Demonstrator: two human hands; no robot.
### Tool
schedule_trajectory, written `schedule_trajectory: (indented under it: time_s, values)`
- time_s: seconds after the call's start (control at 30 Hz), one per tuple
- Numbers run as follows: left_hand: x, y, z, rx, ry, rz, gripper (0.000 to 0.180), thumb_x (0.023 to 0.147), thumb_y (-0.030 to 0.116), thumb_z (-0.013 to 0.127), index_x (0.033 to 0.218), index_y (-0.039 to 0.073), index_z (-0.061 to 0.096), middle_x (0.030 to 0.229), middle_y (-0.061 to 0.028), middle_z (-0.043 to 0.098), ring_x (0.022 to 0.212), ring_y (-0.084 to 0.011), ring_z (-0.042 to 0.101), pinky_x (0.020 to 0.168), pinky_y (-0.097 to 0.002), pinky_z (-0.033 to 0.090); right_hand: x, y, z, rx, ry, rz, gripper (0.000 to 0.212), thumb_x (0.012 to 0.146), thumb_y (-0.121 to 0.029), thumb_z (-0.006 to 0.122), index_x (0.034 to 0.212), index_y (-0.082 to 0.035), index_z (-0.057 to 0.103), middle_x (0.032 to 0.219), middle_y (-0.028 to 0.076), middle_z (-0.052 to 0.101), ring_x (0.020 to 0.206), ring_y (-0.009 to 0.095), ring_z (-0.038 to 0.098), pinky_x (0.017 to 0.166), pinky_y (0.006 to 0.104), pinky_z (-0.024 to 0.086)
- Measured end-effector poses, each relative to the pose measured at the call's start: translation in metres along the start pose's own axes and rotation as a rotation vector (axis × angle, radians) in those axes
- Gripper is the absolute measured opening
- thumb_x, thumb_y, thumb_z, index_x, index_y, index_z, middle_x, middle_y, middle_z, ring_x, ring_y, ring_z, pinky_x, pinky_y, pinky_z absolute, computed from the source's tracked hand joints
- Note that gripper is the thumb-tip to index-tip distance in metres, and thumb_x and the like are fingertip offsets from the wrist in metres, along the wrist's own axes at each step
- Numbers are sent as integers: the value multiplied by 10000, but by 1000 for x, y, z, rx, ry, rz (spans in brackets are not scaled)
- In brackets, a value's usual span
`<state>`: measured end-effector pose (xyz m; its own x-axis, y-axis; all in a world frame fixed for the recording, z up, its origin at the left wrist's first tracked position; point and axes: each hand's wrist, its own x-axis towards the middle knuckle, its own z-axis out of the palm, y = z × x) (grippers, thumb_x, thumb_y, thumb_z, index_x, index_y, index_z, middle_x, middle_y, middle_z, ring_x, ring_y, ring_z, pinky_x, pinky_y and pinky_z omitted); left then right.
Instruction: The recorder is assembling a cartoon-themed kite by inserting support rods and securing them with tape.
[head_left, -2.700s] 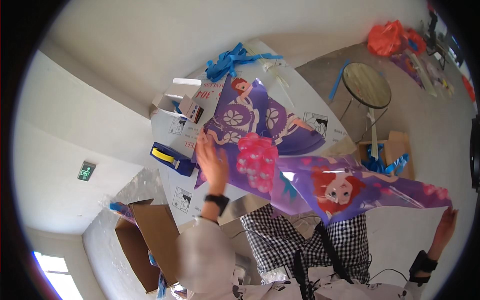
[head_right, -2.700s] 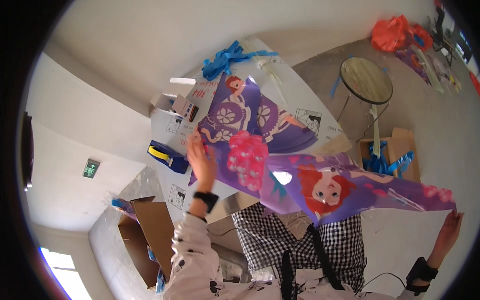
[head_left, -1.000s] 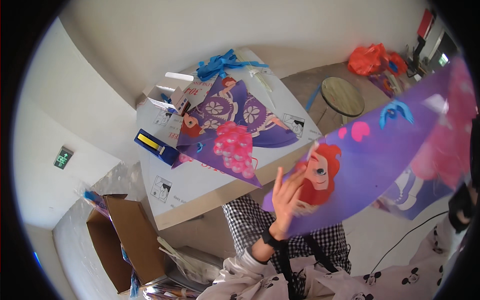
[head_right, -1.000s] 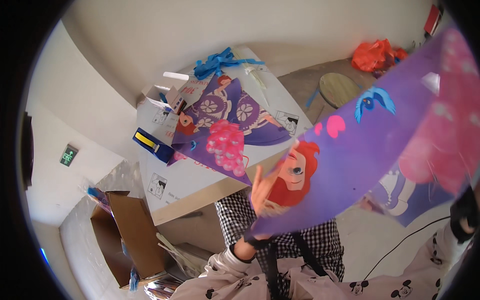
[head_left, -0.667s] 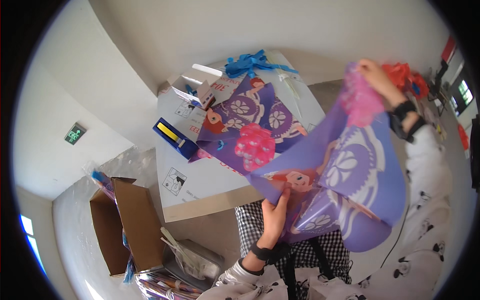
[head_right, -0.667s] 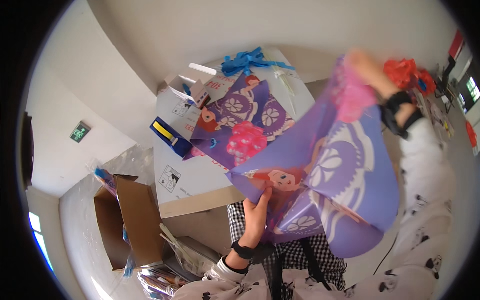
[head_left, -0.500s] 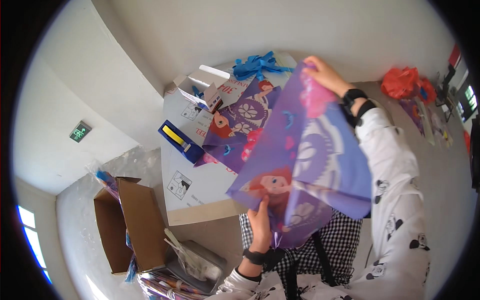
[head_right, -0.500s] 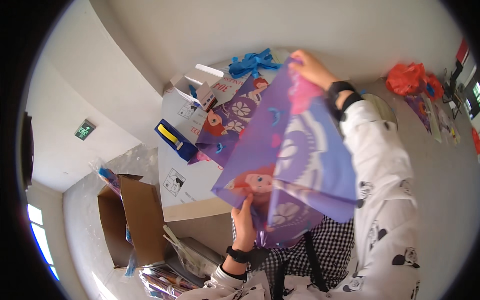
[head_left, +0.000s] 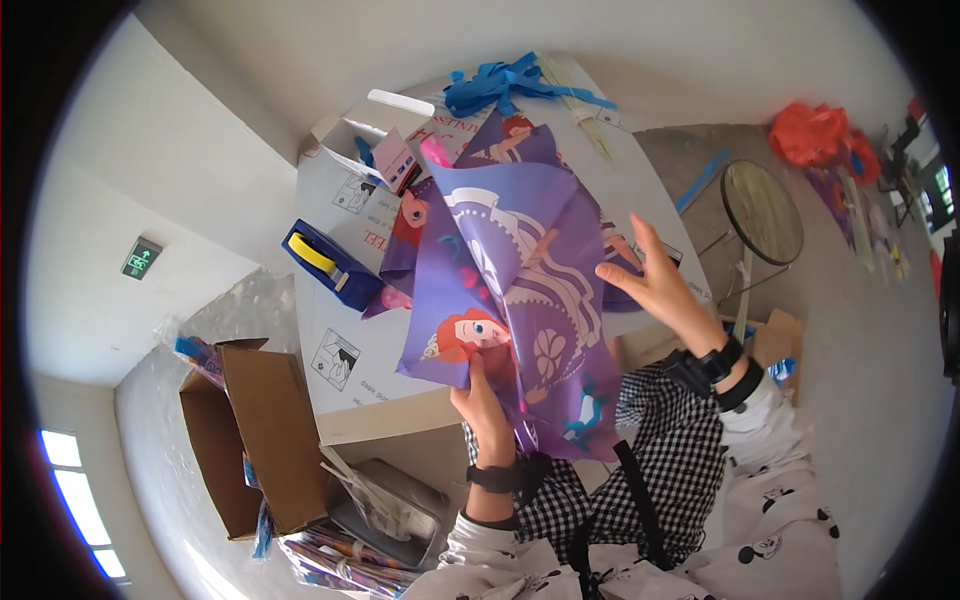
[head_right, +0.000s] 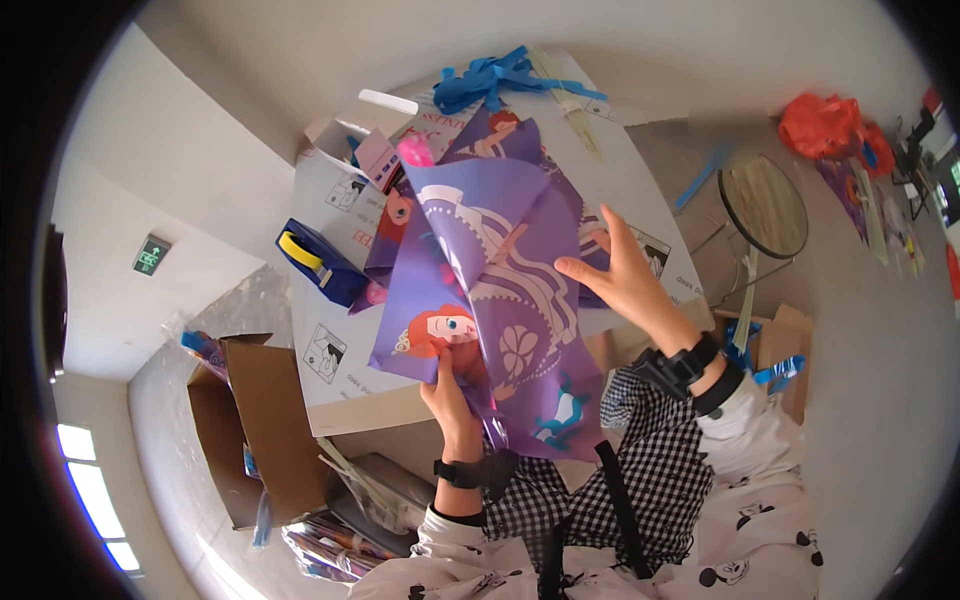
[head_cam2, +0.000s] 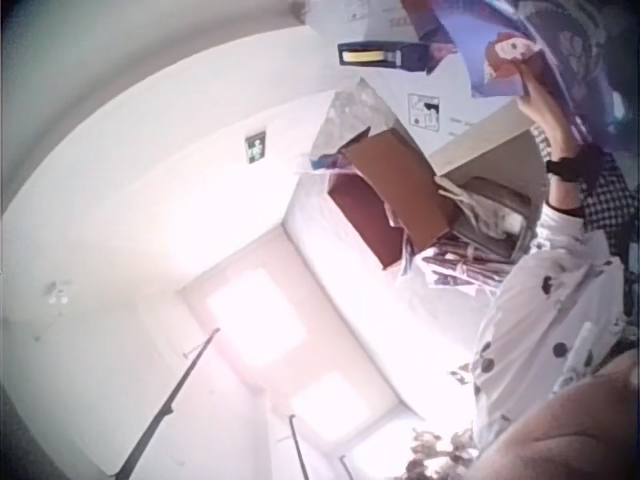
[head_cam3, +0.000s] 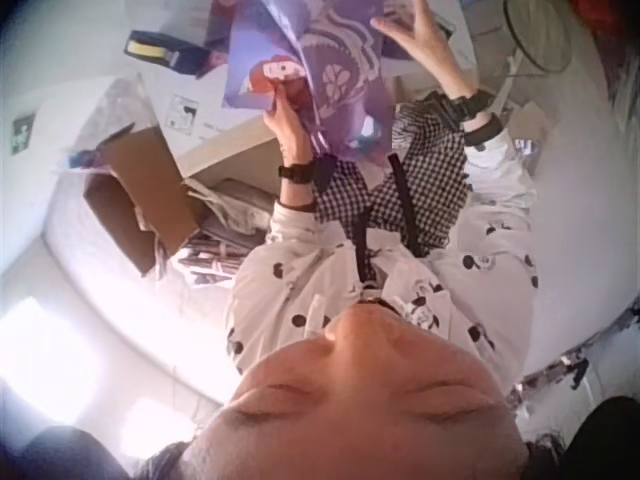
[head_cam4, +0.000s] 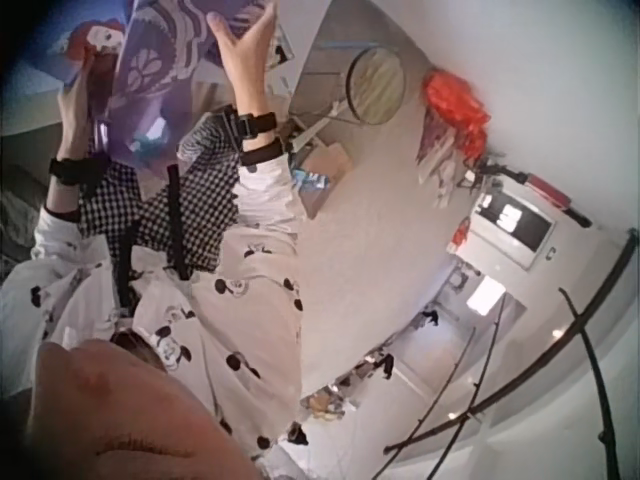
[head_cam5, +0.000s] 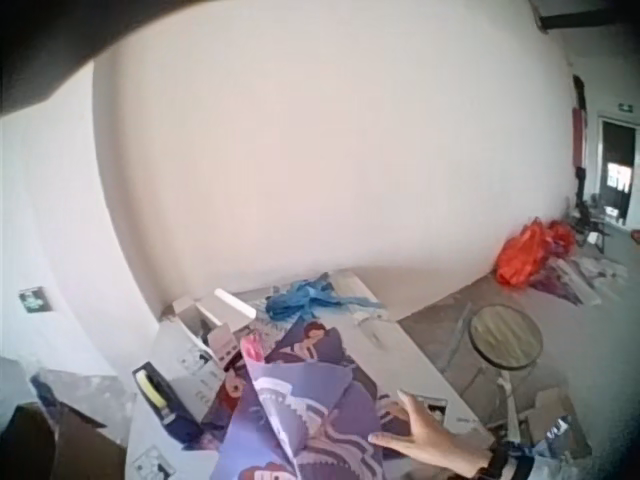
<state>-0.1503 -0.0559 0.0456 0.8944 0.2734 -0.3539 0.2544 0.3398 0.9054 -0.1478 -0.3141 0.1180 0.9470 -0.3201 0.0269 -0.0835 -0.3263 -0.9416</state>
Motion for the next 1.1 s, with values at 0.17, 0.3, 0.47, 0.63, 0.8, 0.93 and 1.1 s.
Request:
schedule_trajectory:
  time_s: [0.17,0.3,0.47,0.63,0.8,0.93,1.1]
  values:
    - [-2,6,-5,-83,-4,-94,313,928,138,608,1179,-45,579,1097,-87,624,965,-177,607,841,-304,498,-7,64,21,40,75,86,910,824,-412,753,1431,73,280,1439,268,345,1295,315,443,975,371,459]
    - [-3,10,-18,-89,31,-131,334,924,137,613,1205,-34,554,1109,-99,621,971,-194,616,833,-325,515,0,72,44,218,121,367,775,808,-409,764,1288,84,406,1119,195,580,972,218,618,752,301,517]
    - [-1,9,-28,-79,73,-159,313,932,134,602,1208,-7,553,1106,-86,619,970,-192,614,832,-310,511,-2,50,75,290,-49,582,740,755,-431,808,1159,78,453,893,128,636,773,174,659,630,242,503]
    - [2,5,-31,0,21,-178,311,941,137,593,1215,-3,546,1125,-77,610,990,-174,605,829,-301,509,-4,59,89,812,-38,631,435,835,-106,716,1174,36,484,891,103,620,820,153,636,698,241,500]
    - [3,13,-26,-68,22,-108,312,940,132,594,1213,-11,550,1120,-74,612,998,-172,601,832,-297,507,-13,54,50,734,178,174,217,818,60,601,1017,-23,628,937,16,639,807,75,579,705,204,471]
    - [10,9,-30,-102,-40,-80,308,927,114,608,1198,-26,564,1120,-76,614,1031,-164,588,845,-299,502,-37,74,-17,340,452,80,234,875,-27,591,1085,-27,695,1068,20,687,854,59,559,763,191,451]
    - [32,-3,-50,38,-81,-114,266,900,106,648,1126,-31,611,1005,-45,642,854,-119,606,698,-244,486,-77,120,-50,59,467,49,299,887,-23,604,1182,-24,651,1014,11,648,738,66,503,674,202,427]
